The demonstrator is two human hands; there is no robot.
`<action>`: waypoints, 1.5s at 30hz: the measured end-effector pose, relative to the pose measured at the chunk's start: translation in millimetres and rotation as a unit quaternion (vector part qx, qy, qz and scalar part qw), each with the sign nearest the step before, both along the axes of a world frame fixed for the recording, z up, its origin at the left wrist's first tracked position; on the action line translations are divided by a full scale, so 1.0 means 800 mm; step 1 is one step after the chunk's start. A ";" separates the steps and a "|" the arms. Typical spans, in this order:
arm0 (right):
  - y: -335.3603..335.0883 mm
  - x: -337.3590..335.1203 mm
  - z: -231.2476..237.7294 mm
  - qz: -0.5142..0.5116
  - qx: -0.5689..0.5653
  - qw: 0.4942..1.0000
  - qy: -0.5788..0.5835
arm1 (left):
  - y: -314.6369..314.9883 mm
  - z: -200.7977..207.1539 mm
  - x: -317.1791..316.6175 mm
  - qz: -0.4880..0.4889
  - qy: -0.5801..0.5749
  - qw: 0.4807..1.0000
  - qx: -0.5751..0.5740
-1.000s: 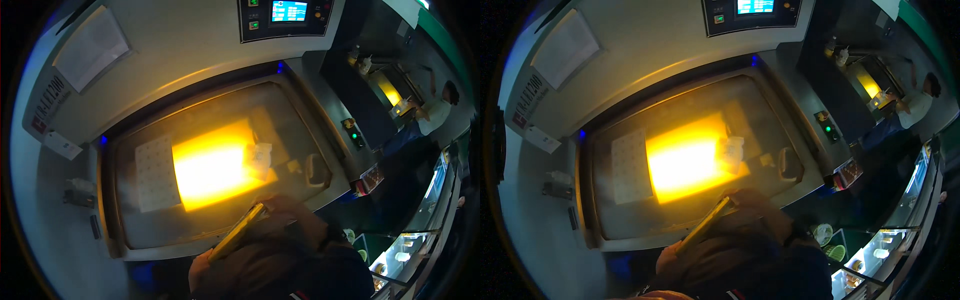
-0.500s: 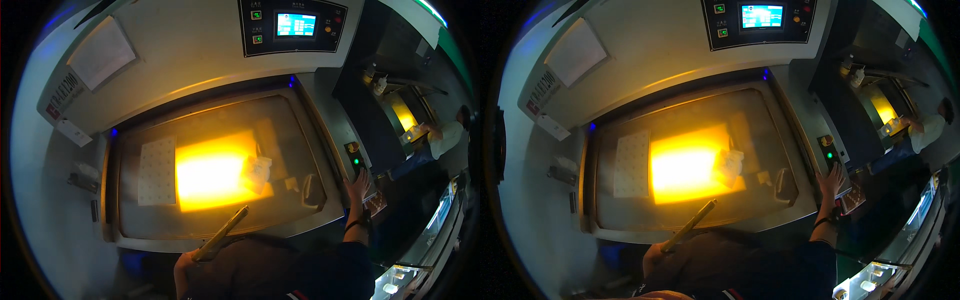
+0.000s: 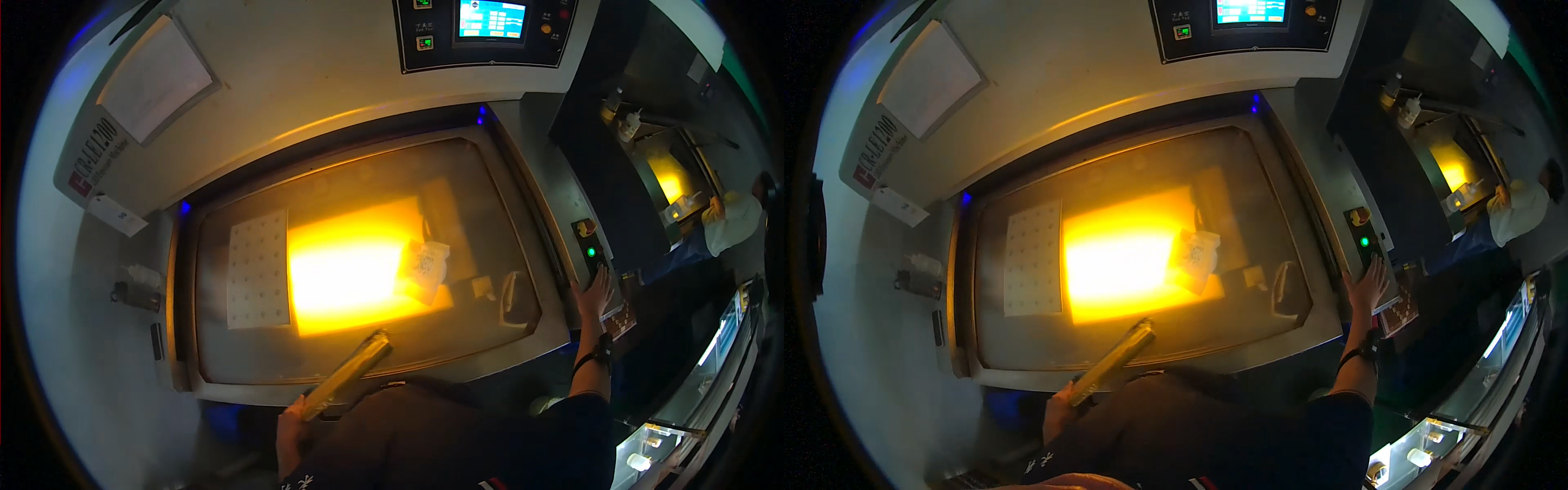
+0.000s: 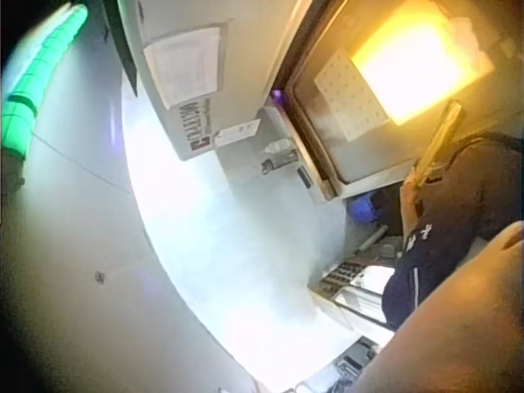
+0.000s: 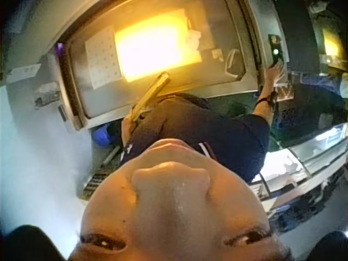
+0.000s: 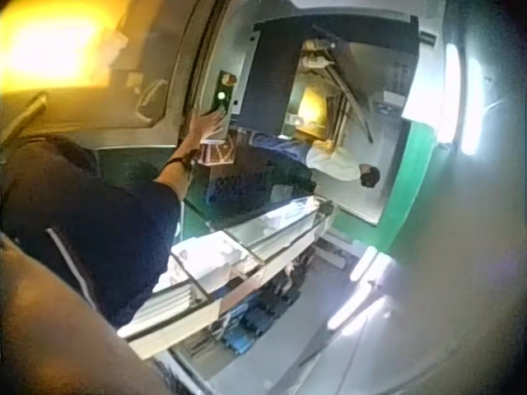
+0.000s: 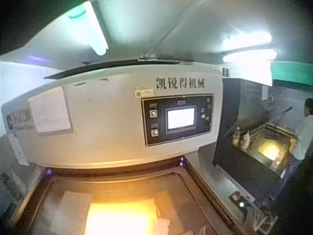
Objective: Operating an LED exposure machine to process industrial plates.
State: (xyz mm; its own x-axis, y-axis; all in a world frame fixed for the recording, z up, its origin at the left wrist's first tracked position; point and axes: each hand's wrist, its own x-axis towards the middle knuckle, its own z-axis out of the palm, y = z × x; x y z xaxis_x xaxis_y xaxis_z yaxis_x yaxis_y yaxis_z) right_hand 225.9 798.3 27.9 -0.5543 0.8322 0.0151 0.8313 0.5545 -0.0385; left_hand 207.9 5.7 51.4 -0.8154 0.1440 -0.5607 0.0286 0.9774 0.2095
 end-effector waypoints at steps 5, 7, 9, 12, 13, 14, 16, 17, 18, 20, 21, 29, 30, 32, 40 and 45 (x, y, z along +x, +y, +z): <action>0.002 -0.004 -0.010 0.009 -0.002 1.000 0.018 | -0.124 -0.064 -0.043 0.001 0.163 0.986 -0.042; 0.006 0.007 -0.011 -0.001 0.003 1.000 0.020 | -0.146 -0.089 -0.098 -0.003 0.130 0.991 -0.035; 0.004 0.006 -0.010 -0.010 0.000 1.000 0.013 | -0.144 -0.101 -0.138 0.026 0.077 0.996 -0.031; -0.006 -0.002 0.004 -0.016 -0.010 1.000 0.003 | -0.124 -0.113 -0.183 0.074 0.072 0.993 -0.052; -0.006 -0.003 0.004 -0.014 -0.009 1.000 0.004 | -0.110 -0.114 -0.197 0.103 0.048 0.990 -0.083; -0.007 -0.004 0.003 -0.015 -0.011 1.000 0.010 | -0.097 -0.115 -0.211 0.133 0.023 0.984 -0.114; -0.008 0.005 0.001 -0.023 -0.011 1.000 0.013 | -0.034 -0.091 -0.248 0.156 -0.020 0.982 -0.104; -0.008 0.006 0.002 -0.022 -0.012 0.999 0.021 | -0.015 -0.082 -0.251 0.185 -0.061 0.976 -0.097; -0.008 0.003 0.003 -0.016 -0.014 0.999 0.031 | -0.014 -0.091 -0.248 0.190 -0.060 0.975 -0.097; -0.008 -0.002 0.003 -0.011 -0.017 0.999 0.030 | -0.008 -0.113 -0.245 0.225 -0.015 0.974 -0.017; -0.007 -0.001 0.003 -0.014 -0.016 0.999 0.027 | -0.005 -0.114 -0.244 0.224 -0.015 0.974 -0.016; -0.002 0.002 -0.001 -0.016 -0.005 1.000 0.021 | 0.042 -0.072 -0.145 -0.016 -0.089 0.990 0.105; -0.002 0.008 -0.004 -0.018 0.003 1.000 0.021 | 0.092 -0.022 -0.138 -0.061 -0.099 0.990 0.084; -0.001 0.004 -0.005 0.001 0.009 0.999 0.033 | 0.112 -0.005 -0.126 -0.097 -0.109 0.987 0.065; 0.015 0.017 0.001 0.026 -0.025 0.996 0.080 | 0.134 -0.054 -0.125 -0.190 -0.089 0.969 0.126; 0.040 -0.003 0.025 0.067 -0.158 0.975 0.140 | 0.127 -0.045 -0.124 -0.192 -0.110 0.962 0.161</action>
State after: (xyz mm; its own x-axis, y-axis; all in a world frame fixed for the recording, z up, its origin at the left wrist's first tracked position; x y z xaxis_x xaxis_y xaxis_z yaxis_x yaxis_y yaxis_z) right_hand 223.5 830.6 47.7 -0.6688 0.7407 -0.0643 0.6851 0.5804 -0.4403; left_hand 109.0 107.7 15.6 -0.5342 0.6058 -0.5896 0.2936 0.7870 0.5425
